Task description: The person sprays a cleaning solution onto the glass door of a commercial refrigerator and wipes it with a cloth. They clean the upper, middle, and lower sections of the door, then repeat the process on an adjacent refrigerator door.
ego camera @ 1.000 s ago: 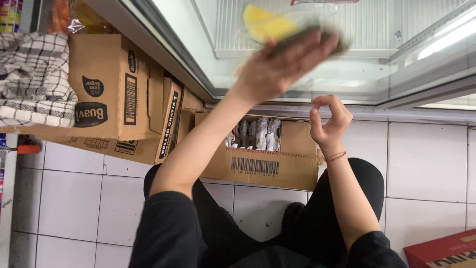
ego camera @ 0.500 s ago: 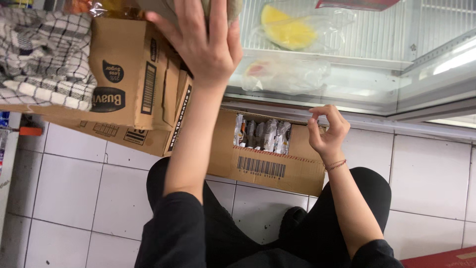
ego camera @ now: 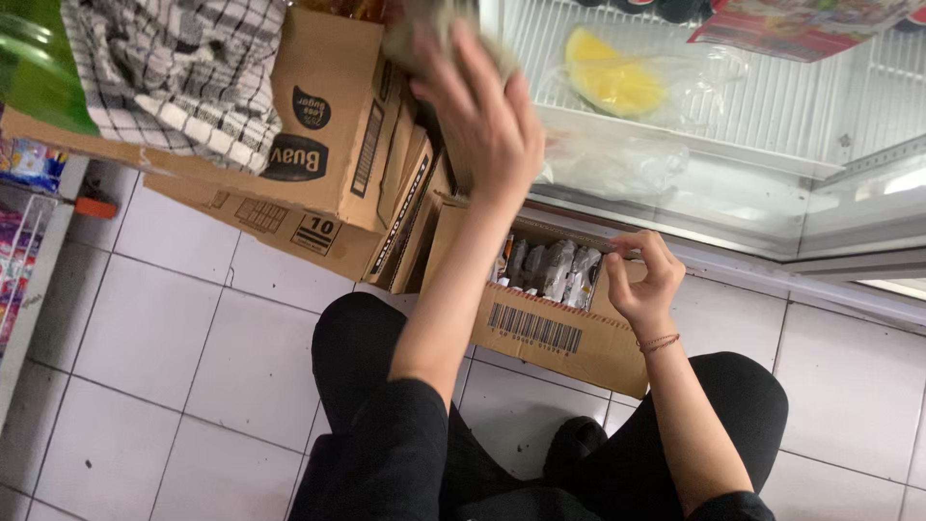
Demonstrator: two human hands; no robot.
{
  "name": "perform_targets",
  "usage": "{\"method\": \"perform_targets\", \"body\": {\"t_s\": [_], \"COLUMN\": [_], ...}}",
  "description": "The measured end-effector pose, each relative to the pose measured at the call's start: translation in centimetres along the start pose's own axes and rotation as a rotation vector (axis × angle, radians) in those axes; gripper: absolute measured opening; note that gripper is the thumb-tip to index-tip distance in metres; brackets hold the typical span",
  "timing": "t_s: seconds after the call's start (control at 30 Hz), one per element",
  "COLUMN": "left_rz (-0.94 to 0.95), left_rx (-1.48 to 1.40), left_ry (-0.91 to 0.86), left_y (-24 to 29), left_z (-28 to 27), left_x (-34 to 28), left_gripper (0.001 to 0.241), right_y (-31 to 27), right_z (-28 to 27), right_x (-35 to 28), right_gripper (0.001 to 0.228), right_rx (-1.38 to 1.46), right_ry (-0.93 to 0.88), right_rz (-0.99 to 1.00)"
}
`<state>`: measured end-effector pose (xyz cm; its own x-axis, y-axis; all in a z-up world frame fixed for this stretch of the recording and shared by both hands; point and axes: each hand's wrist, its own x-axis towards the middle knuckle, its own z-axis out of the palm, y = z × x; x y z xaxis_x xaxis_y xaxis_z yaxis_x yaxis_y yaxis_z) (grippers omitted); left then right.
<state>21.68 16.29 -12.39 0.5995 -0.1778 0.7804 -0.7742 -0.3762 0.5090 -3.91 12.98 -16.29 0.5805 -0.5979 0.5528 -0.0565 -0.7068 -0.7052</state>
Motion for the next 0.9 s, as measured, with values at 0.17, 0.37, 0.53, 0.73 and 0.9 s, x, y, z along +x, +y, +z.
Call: {"method": "perform_targets", "body": {"t_s": [0.17,0.37,0.53,0.73,0.9], "left_rz": [0.179,-0.052,-0.492,-0.312,-0.5], "left_rx": [0.035,-0.039,-0.827,-0.228,0.147], "left_ry": [0.041,-0.346,-0.354,-0.444,-0.068], "left_y": [-0.4,-1.3,1.3,3.8,-1.8], "left_z": [-0.8,-5.7,-11.6,-21.0,-25.5], "left_x": [3.8,-4.4,-4.7,1.8,10.0], "left_gripper": [0.056,0.068,0.057,0.039,0.064], "right_y": [-0.4,-1.8,-6.9,-17.1,-21.2], "right_z": [1.8,6.1,9.4,10.9,12.6], "right_x": [0.0,1.6,5.7,9.9,14.3], "right_gripper": [0.012,0.019,0.058,0.05,0.035], "right_rx": [0.041,0.191,0.832,1.279,0.873], "right_ry": [-0.035,-0.09,-0.282,-0.393,-0.292], "right_rz": [0.025,0.132,0.524,0.941,0.854]}}
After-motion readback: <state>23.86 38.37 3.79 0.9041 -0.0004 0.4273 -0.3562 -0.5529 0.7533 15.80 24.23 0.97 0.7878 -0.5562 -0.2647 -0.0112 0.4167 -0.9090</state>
